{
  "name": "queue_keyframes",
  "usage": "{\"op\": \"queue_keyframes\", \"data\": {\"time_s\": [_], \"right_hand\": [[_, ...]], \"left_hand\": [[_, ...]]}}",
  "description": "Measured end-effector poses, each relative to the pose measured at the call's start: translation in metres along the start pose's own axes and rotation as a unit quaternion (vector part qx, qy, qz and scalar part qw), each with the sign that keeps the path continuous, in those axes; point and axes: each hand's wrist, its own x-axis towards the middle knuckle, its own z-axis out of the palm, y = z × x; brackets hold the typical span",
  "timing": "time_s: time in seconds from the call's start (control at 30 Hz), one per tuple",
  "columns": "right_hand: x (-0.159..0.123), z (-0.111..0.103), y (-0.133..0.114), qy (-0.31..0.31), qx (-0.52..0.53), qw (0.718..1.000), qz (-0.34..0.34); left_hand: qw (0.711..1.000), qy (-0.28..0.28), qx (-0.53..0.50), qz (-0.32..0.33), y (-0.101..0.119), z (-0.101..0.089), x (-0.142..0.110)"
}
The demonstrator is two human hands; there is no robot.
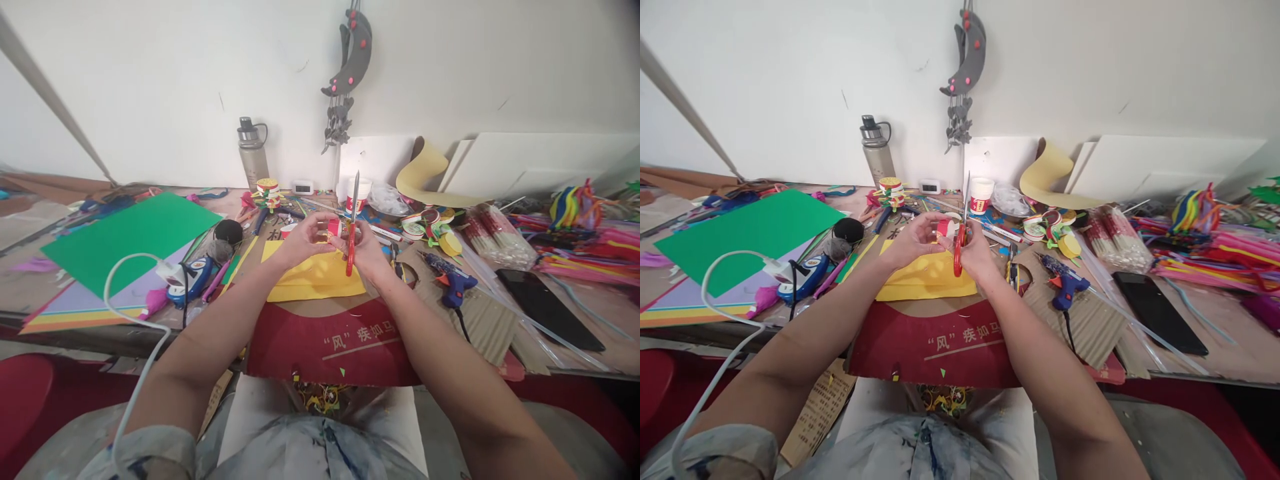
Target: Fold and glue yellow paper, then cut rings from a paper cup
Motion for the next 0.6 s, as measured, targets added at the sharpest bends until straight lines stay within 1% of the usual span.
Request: {"op": "queue_keyframes", "data": {"time_s": [0.1, 0.17, 0.2, 0.23, 0.27, 0.33, 0.4, 0.47, 0.53, 0.6], "right_hand": [[0.001, -0.003, 0.002, 0.016, -0.017, 1.000, 0.006], [0.003, -0.007, 0.003, 0.050, -0.032, 0.998, 0.001], [0.004, -0.010, 0.004, 0.069, -0.034, 0.997, -0.004], [0.006, -0.013, 0.004, 0.087, -0.030, 0.996, -0.008], [0.007, -0.016, 0.005, 0.103, -0.022, 0.994, -0.010], [0.010, -0.022, 0.007, 0.117, -0.003, 0.993, -0.012], [0.012, -0.025, 0.009, 0.120, 0.011, 0.993, -0.009], [0.014, -0.026, 0.011, 0.119, 0.020, 0.993, -0.001], [0.015, -0.026, 0.013, 0.121, 0.026, 0.992, 0.010], [0.015, -0.026, 0.013, 0.122, 0.029, 0.992, 0.015]], "left_hand": [[1.000, 0.016, -0.003, -0.002, 0.002, -0.008, 0.001], [0.999, 0.038, -0.013, -0.008, 0.003, -0.017, 0.002], [0.999, 0.050, -0.010, -0.018, 0.003, -0.021, 0.003], [0.998, 0.049, -0.003, -0.040, 0.003, -0.025, 0.003], [0.997, 0.039, 0.008, -0.063, 0.003, -0.029, 0.003], [0.994, 0.002, 0.043, -0.104, 0.003, -0.033, 0.002], [0.987, -0.040, 0.097, -0.121, 0.004, -0.035, 0.001], [0.975, -0.083, 0.167, -0.119, 0.008, -0.038, 0.001], [0.957, -0.119, 0.243, -0.105, 0.015, -0.045, 0.001], [0.937, -0.130, 0.313, -0.083, 0.023, -0.053, 0.002]]}}
